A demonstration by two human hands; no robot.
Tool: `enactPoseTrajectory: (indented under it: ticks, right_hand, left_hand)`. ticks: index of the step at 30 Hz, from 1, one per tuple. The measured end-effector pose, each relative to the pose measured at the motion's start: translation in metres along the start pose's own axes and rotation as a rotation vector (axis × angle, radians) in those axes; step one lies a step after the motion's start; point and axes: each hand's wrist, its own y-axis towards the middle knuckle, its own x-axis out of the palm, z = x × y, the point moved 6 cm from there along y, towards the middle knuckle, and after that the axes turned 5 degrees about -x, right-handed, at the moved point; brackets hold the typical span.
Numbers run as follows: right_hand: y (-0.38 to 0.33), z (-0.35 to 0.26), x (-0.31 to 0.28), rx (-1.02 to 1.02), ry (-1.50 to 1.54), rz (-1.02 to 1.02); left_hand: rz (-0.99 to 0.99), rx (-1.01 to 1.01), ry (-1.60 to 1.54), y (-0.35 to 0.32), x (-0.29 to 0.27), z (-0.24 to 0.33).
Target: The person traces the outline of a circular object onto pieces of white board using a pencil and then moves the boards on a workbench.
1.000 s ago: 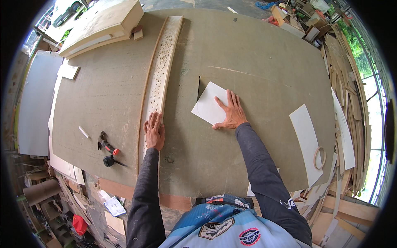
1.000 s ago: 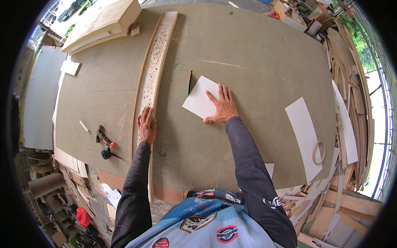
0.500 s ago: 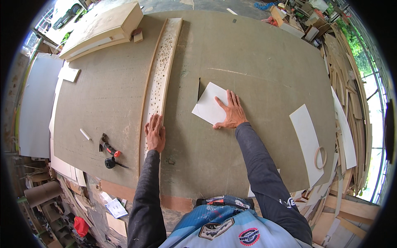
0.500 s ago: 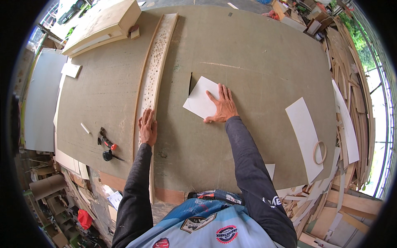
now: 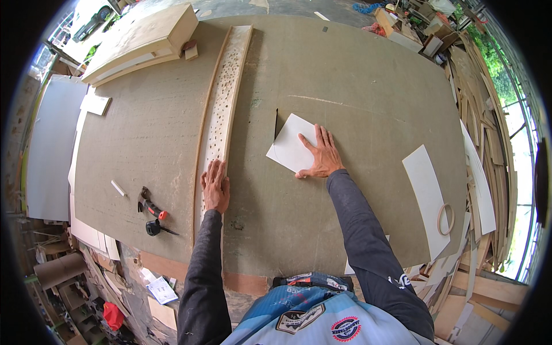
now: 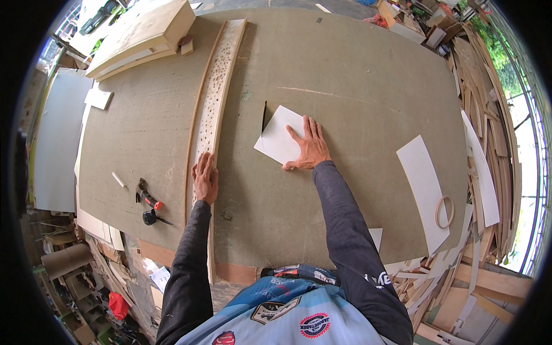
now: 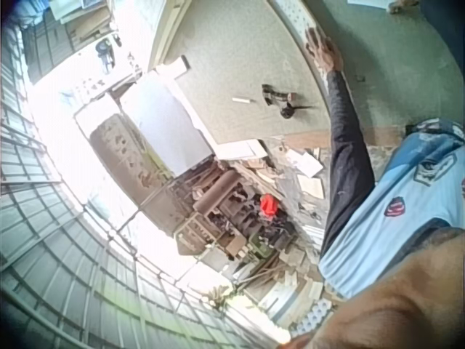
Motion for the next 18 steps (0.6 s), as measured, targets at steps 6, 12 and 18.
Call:
enactPoseTrajectory:
  ticks: [6,12,18]
  right_hand:
    - [0.001,-0.0004,-0.0027,0.007,0.007,0.0]
    - [0.0034,0.0017,-0.0018,0.009,0.0,0.003]
    - [0.0071,0.0047,-0.0004,0.007,-0.011,0.026]
  left_hand:
    - [0.005,-0.001,-0.013,0.0002,-0.0012,0.0018]
    - [0.005,0.003,-0.001,0.0003,-0.0002,0.0004]
    - [0.0,-0.001,0.005,-0.0001,0.0016,-0.0008]
